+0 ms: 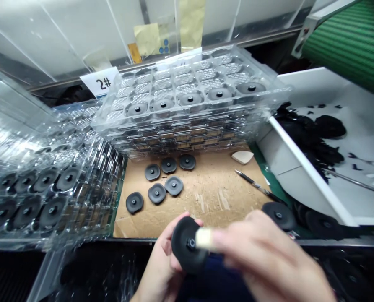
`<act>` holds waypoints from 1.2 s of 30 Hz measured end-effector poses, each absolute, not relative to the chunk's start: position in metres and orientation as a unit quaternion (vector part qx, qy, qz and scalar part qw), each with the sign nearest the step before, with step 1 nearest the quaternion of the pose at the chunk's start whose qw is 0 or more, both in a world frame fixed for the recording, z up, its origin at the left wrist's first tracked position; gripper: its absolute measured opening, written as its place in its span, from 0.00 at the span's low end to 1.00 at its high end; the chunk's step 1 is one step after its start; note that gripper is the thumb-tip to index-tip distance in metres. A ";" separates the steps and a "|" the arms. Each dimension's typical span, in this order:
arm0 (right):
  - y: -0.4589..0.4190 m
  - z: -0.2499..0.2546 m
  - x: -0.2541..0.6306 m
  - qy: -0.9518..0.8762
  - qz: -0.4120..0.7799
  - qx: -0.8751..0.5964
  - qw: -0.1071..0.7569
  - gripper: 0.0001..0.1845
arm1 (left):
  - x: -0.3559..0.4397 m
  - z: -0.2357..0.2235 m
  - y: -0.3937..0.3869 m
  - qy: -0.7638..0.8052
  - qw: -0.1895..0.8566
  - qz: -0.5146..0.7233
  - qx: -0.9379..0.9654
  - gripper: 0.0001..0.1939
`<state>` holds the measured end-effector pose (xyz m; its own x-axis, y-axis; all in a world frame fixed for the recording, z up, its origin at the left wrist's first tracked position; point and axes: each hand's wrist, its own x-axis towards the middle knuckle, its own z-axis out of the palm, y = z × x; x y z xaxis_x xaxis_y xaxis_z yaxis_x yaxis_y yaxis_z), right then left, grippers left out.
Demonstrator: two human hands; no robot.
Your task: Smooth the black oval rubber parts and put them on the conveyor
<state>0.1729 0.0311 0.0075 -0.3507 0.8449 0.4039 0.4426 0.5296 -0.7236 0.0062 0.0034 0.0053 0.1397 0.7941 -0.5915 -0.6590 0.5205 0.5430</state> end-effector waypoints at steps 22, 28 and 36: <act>0.029 -0.074 0.182 -0.659 0.395 -0.572 0.287 0.13 | 0.003 -0.010 0.003 0.408 0.748 0.522 0.036 0.28; 0.032 0.016 0.148 -0.743 0.259 -0.428 0.444 0.15 | 0.011 -0.008 0.001 0.434 0.736 0.518 0.053 0.26; 0.032 0.024 0.136 -0.791 0.257 -0.403 0.381 0.14 | 0.011 -0.003 -0.001 0.463 0.745 0.476 0.061 0.22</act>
<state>0.1357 0.0320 0.0244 -0.3837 0.8341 0.3963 0.4421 0.5427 -0.7142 0.0110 -0.0014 -0.0029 0.1176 0.7659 -0.6321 -0.6532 0.5391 0.5317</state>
